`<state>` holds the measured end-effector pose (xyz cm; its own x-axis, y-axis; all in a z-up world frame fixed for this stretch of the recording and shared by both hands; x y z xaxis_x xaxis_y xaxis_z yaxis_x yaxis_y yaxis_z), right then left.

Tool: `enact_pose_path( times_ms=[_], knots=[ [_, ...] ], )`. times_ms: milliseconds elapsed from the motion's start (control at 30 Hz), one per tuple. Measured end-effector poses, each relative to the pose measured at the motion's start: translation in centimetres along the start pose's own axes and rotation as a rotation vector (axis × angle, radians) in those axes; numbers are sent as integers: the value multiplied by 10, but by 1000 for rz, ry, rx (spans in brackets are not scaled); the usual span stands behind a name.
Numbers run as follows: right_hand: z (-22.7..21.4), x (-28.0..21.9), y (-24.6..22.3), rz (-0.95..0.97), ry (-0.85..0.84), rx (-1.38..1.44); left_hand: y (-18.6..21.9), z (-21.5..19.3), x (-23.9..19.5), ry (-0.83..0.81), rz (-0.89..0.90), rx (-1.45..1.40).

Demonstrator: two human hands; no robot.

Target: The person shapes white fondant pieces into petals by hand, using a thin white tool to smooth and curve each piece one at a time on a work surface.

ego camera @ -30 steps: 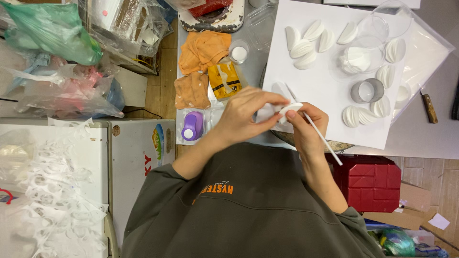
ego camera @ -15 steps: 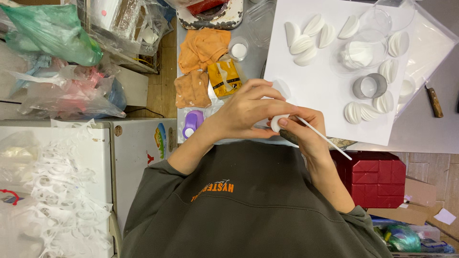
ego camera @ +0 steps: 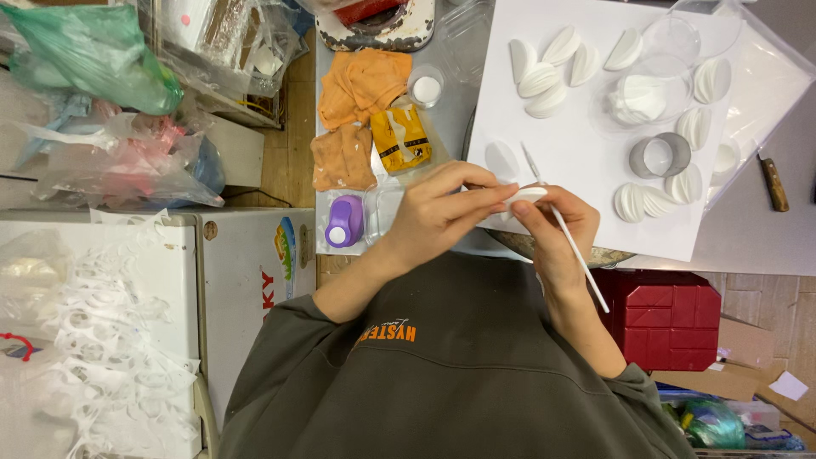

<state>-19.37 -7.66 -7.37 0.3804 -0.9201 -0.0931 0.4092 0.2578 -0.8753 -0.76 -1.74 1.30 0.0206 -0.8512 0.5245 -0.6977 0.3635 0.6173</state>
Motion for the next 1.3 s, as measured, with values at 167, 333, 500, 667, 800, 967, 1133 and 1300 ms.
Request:
enact_pose_path(
  times_ms=[167,333,500,667,800,967,1133,1300],
  knots=[
    [9,0,-7,-100,-10,-3,11,6,-1,137,68,100],
    [18,-1,-18,-137,-44,-146,4,-1,5,71,-20,25],
    [37,0,-33,-459,-160,-655,0,-6,11,-15,-1,-67],
    [47,-2,-39,-602,-192,-760,7,2,4,75,47,135],
    [50,-5,-39,-570,-173,-608,-5,4,1,118,-165,-163],
    [56,-1,-44,-586,-165,-614,-4,-6,5,43,-137,-171],
    [60,2,-47,-657,-238,-797,2,-12,6,20,57,112],
    [62,3,-45,-678,-232,-726,-8,1,2,100,56,152]
  ],
)
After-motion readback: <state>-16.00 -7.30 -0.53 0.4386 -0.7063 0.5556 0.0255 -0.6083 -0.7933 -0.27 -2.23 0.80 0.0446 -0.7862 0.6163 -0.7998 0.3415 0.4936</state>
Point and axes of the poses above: each hand's wrist, its own x-axis towards the middle knuckle, its own z-axis out of the palm, y = z × x, the point moved 3 cm from there along x, towards the middle knuckle, and after that the axes turned 12 degrees about x, right-handed, at the moved point
